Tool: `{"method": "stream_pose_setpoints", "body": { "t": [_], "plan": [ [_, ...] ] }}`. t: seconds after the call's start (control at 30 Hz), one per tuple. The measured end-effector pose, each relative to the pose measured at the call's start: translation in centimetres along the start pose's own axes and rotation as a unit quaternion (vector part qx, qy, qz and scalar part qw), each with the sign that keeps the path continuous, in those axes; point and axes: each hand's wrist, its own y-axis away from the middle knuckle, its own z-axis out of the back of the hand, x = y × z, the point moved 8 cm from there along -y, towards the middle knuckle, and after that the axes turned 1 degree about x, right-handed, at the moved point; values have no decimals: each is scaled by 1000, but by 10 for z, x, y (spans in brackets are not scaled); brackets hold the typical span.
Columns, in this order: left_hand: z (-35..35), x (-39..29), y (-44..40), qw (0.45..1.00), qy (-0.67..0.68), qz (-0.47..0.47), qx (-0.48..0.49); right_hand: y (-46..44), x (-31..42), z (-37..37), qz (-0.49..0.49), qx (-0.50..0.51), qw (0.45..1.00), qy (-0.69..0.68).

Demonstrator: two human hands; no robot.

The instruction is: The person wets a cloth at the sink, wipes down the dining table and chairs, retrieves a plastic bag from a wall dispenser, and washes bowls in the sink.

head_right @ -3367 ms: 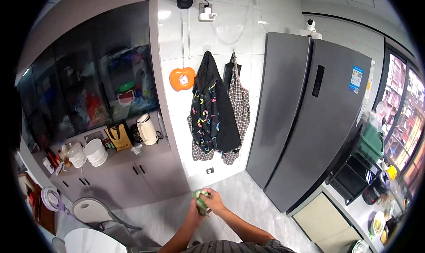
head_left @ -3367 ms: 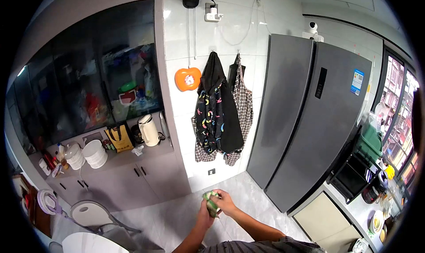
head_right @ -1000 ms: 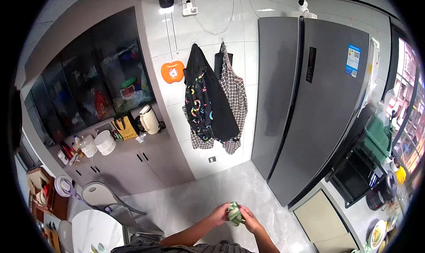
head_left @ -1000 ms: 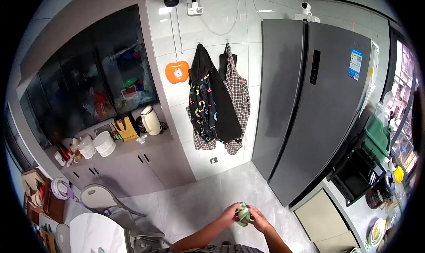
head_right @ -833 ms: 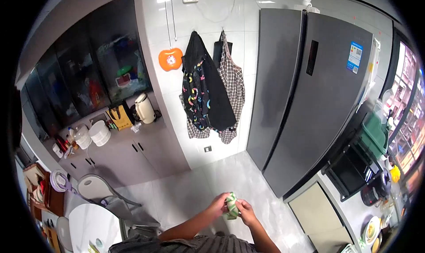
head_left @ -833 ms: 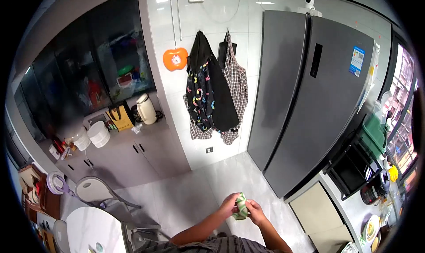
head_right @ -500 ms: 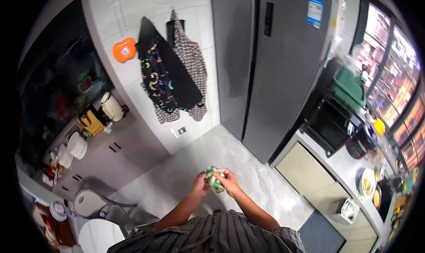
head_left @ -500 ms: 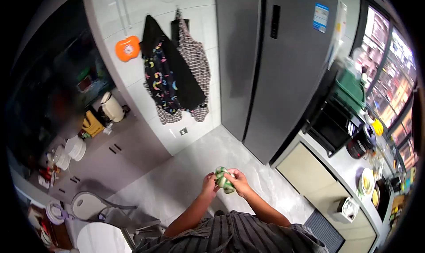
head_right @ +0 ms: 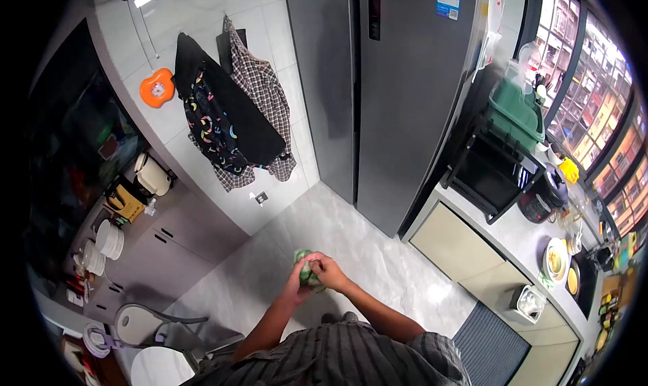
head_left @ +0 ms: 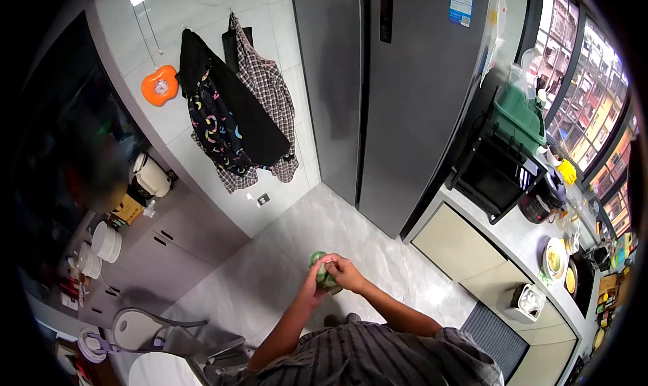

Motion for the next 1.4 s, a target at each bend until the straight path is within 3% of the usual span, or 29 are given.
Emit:
{"method": "stream_pose_setpoints", "body": {
  "t": [0.07, 0.17, 0.33, 0.4, 0.43, 0.5, 0.57, 0.9, 1.3, 1.4],
  "plan": [
    [12, -2, 0, 999, 23, -30, -10, -7, 10, -4, 67, 54, 988, 131],
    [51, 0, -5, 995, 57, -66, -38, -13, 83, 1, 180, 8, 922, 344],
    [57, -12, 20, 991, 78, -79, -75, -7, 294, -19, 297, 96, 943, 118],
    [59, -16, 20, 989, 96, -99, -58, 13, 361, -32, 373, 133, 915, 77],
    [79, -5, 6, 990, 121, -65, -12, 25, 388, -40, 416, 148, 895, 64],
    [93, -5, 4, 989, 128, -71, -31, 53, 432, -59, 555, 184, 811, 10],
    [97, -7, 7, 987, 133, -67, -53, 76, 461, -76, 561, 198, 798, -95],
    [136, -39, 24, 983, 150, -54, -87, 42, 484, -174, 589, 198, 779, -83],
    [191, -119, 3, 985, 135, -93, -53, -29, 471, -246, 631, 192, 746, 92],
    [210, -135, -9, 985, 115, -118, -47, -66, 466, -250, 553, 245, 786, 124]
  ]
}}
